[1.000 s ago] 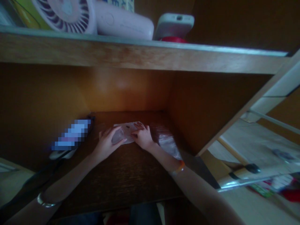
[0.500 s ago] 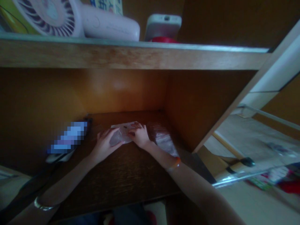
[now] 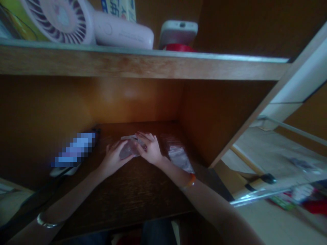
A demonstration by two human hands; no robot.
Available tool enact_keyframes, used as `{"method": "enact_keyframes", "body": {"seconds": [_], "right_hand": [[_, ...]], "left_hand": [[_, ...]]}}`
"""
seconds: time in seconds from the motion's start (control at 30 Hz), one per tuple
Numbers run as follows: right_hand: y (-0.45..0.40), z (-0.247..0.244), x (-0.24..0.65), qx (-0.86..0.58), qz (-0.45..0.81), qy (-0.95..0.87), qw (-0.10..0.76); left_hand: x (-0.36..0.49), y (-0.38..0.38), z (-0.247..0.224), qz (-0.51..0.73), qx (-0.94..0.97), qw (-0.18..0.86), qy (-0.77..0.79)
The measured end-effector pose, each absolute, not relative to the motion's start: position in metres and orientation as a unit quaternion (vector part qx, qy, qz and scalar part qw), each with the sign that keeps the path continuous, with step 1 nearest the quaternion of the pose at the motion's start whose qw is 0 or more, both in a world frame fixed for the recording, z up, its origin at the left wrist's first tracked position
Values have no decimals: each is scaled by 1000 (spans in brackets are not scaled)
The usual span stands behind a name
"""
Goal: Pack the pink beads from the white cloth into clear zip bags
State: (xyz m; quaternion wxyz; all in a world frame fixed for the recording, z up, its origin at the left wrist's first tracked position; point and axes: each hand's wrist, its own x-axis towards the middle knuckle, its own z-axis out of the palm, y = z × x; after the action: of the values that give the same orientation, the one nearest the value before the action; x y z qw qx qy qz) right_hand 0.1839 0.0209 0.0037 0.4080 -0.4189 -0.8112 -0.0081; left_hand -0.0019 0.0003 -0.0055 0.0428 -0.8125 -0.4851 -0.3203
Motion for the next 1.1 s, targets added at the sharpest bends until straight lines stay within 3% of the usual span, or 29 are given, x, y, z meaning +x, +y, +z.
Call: {"method": "enact_keyframes", "body": {"seconds": [0.2, 0.4, 0.8, 1.1], "right_hand": [[27, -3, 182, -522, -113, -812, 235], [33, -13, 183, -577, -99, -791, 176], [32, -10, 185, -567, -18, -805, 174], [29, -11, 188, -479, -21, -848, 224]], "left_hand": [[-4, 1, -3, -337, -792, 48, -507], [-6, 1, -2, -341, -789, 46, -509], [-5, 0, 0, -344, -783, 44, -517], [-6, 0, 0, -350, -787, 43, -507]]}}
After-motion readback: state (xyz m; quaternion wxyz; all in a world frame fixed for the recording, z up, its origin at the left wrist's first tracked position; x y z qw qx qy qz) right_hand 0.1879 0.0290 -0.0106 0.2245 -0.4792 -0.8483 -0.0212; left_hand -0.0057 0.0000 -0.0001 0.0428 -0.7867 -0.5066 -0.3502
